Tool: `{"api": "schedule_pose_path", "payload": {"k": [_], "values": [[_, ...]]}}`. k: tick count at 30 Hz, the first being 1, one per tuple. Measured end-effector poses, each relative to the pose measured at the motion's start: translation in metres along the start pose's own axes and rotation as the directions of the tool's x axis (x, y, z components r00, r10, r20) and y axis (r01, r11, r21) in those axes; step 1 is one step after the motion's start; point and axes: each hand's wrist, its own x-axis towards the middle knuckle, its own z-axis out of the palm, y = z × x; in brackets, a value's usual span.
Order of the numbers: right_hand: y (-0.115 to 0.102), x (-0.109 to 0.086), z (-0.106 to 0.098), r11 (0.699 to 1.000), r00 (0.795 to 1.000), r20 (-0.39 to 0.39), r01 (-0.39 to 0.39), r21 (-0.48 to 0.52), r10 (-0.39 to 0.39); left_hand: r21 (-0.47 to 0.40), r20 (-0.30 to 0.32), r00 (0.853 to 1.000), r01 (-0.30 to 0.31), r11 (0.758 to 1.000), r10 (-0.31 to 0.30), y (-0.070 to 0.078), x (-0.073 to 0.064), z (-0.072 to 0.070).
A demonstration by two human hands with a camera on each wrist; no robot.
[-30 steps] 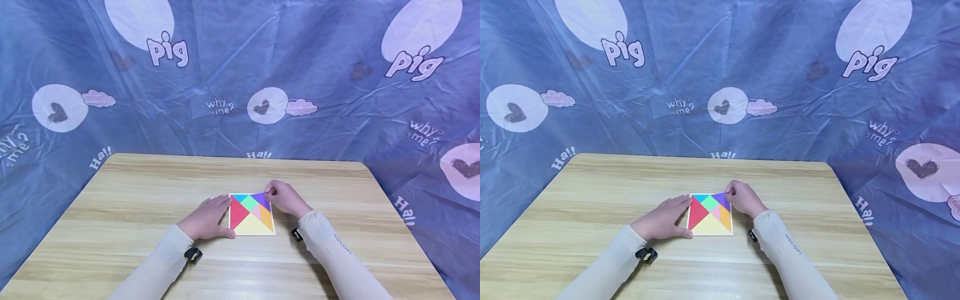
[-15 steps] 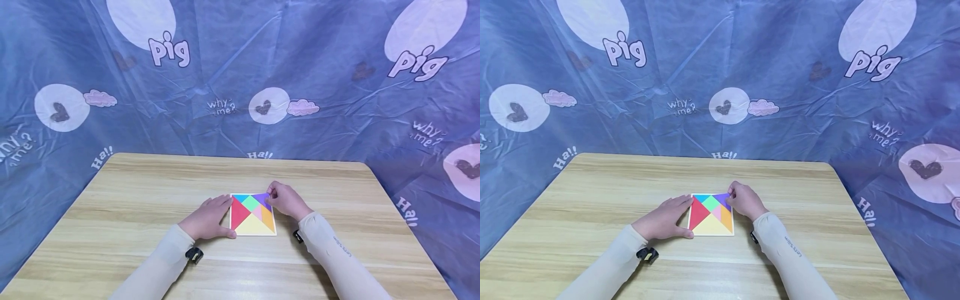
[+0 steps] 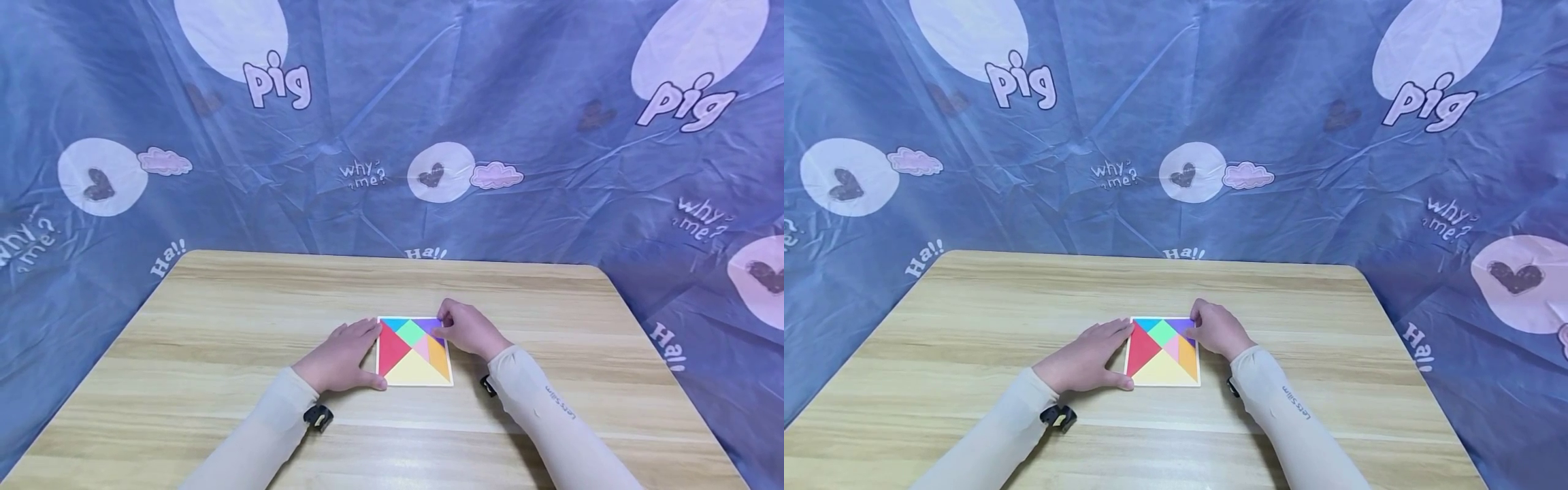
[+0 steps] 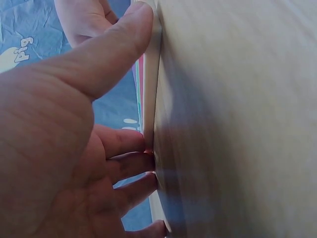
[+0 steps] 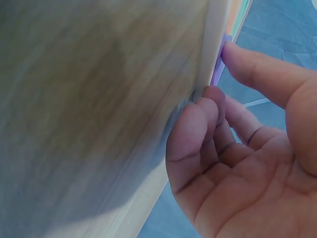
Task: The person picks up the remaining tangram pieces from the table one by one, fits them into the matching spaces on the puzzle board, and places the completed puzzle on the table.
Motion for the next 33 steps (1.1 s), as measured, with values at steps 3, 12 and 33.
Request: {"api": "schedule_pose_path", "payload": {"k": [3, 12, 33], "values": [[0.001, -0.001, 0.000, 1.000, 1.000, -0.009, 0.019, -0.022, -0.020, -0.012, 0.000, 1.000, -0.001, 1.000, 0.001, 0.001, 0.000, 0.000], [-0.002, -0.007, 0.002, 0.983, 0.990, -0.010, 0.135, -0.125, -0.138, -0.030, 0.012, 1.000, 0.007, 1.000, -0.007, 0.004, -0.002, -0.002], [0.023, -0.037, -0.014, 0.964, 0.963, -0.070, 0.257, -0.064, -0.261, -0.043, 0.024, 1.000, 0.000, 0.999, 0.001, -0.002, 0.002, 0.003]]}}
